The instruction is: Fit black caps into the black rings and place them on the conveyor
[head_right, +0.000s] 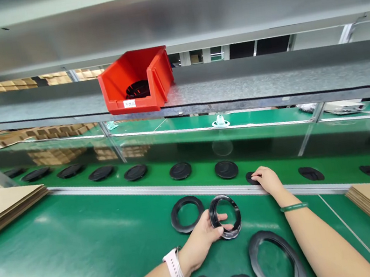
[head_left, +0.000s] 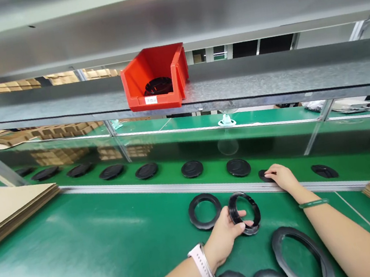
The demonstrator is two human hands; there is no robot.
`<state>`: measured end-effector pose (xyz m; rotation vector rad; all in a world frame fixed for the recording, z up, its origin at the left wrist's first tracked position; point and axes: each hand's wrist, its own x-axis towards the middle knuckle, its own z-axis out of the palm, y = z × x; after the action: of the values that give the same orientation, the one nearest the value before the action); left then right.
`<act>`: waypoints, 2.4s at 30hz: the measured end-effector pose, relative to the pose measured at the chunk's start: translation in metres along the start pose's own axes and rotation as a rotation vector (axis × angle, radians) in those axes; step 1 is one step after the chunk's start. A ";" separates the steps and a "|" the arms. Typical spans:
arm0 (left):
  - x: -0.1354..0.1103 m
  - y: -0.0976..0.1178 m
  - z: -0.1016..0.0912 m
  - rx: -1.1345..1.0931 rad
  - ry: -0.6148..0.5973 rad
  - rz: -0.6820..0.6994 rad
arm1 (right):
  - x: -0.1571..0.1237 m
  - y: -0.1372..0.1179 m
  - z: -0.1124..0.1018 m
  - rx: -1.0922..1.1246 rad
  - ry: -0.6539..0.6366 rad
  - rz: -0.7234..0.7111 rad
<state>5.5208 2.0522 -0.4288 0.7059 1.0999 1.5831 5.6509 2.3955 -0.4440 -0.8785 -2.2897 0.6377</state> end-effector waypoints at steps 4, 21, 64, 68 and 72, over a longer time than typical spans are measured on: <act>0.001 -0.003 0.001 0.010 0.025 -0.026 | -0.004 -0.005 -0.003 0.030 0.125 0.039; -0.004 0.004 0.000 0.388 0.094 0.008 | -0.110 -0.155 0.005 0.271 0.149 -0.553; -0.003 0.008 -0.004 0.528 0.152 -0.043 | -0.128 -0.160 0.017 -0.279 -0.275 -0.767; -0.004 0.008 -0.004 0.549 0.150 -0.040 | -0.131 -0.167 0.017 -0.368 -0.302 -0.704; -0.005 0.008 -0.006 0.570 0.125 -0.045 | -0.128 -0.170 0.013 -0.367 -0.338 -0.704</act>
<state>5.5138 2.0455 -0.4232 0.9526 1.6760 1.2896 5.6466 2.1885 -0.3944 -0.0575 -2.8326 0.0481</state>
